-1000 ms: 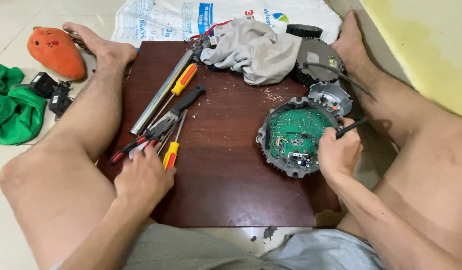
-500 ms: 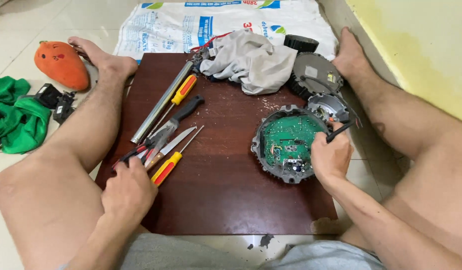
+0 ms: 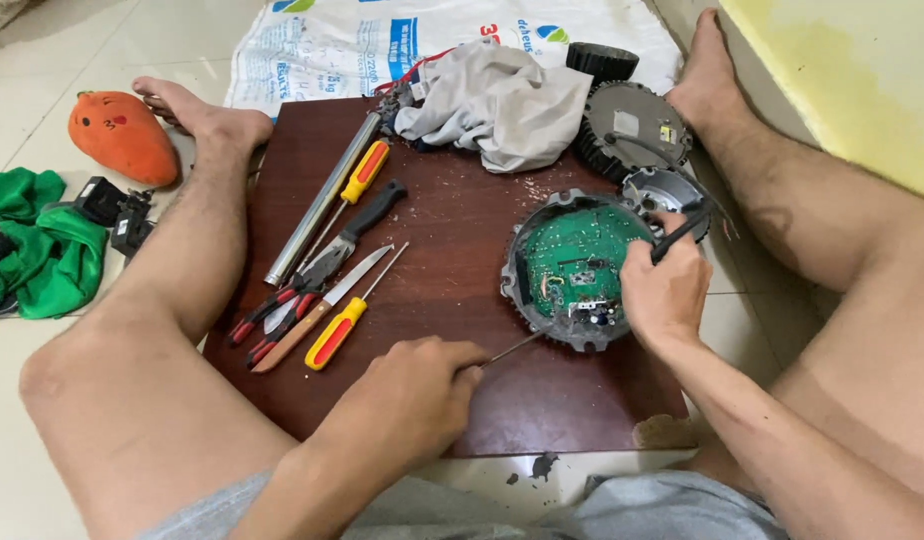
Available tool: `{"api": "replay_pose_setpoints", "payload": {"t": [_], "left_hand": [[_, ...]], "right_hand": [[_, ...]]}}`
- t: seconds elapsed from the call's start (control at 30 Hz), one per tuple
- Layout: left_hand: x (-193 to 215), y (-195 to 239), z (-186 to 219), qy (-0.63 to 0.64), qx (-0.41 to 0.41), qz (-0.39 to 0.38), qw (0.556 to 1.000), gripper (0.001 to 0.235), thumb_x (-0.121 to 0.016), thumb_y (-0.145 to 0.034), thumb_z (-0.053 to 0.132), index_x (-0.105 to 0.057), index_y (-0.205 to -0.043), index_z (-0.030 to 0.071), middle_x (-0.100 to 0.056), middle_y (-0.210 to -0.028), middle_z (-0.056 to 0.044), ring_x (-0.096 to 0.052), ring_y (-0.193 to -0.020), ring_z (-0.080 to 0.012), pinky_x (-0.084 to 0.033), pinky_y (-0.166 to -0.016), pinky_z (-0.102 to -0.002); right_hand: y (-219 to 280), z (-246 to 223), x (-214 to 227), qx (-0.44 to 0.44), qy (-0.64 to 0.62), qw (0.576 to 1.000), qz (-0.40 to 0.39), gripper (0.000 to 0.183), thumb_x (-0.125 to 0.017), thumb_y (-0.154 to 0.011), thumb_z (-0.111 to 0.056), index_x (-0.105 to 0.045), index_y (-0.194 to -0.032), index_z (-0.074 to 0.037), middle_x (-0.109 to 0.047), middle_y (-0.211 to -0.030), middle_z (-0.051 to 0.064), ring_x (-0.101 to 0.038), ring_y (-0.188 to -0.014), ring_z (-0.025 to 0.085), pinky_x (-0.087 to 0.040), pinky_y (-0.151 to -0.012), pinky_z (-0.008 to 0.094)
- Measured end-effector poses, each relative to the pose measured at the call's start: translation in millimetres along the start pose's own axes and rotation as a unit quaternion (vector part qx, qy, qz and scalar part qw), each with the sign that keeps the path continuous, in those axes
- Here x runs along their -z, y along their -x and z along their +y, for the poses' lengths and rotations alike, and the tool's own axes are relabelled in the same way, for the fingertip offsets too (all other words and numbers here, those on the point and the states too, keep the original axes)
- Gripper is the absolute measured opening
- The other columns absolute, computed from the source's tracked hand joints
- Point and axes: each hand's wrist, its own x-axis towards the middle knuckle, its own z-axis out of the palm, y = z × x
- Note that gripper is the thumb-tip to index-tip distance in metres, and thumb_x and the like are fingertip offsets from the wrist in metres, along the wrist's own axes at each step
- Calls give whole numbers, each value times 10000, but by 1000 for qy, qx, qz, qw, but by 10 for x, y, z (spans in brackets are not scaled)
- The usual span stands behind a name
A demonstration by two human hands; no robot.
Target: The person is sitting on the floor repairing a circular electronic device, likely a robotic vacuum base. They use a screwdriver to remove screws and a knife to pry open the casing, then use pliers to manipulate internal components. The person also wipes the work surface with a cloth during the process.
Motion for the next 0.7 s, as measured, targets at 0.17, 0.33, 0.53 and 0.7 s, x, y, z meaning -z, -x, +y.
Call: {"api": "replay_pose_setpoints", "payload": {"t": [0.17,0.33,0.53,0.7], "left_hand": [[29,-251,142,-36,-40,-3,999,320,-495,-964,274,-784,-1102,250,-772,-1061,-114,-718,-1023,-430,-564,-870,-541],[255,-226,475,-109,-53,-18,992,300,-555,-889,163,-835,-993,192,-787,-969,-171,-773,-975,-426,-639,-800,-555],[-102,-453,618,-234,-210,24,949,246,-609,-868,15,-823,-953,103,-774,-883,-172,-775,-885,-430,-635,-686,-605],[-251,-264,845,-270,-135,-28,953,214,-701,-885,57,-809,-1004,198,-753,-1043,-47,-747,-944,-321,-627,-644,-493]], "right_hand": [[9,-134,143,48,17,998,-22,450,-514,-909,-157,-680,-1325,-203,-680,-859,241,-652,-893,480,-491,-861,598],[106,-99,176,123,-11,992,-10,412,-543,-937,-57,-695,-1316,-111,-729,-996,313,-715,-991,523,-562,-902,609],[44,26,113,108,7,994,-18,411,-561,-956,-127,-685,-1344,-185,-732,-971,268,-695,-1011,523,-517,-874,639],[91,-89,215,40,-21,998,-43,444,-478,-905,-138,-660,-1304,-76,-582,-689,112,-544,-594,264,-435,-553,489]]}}
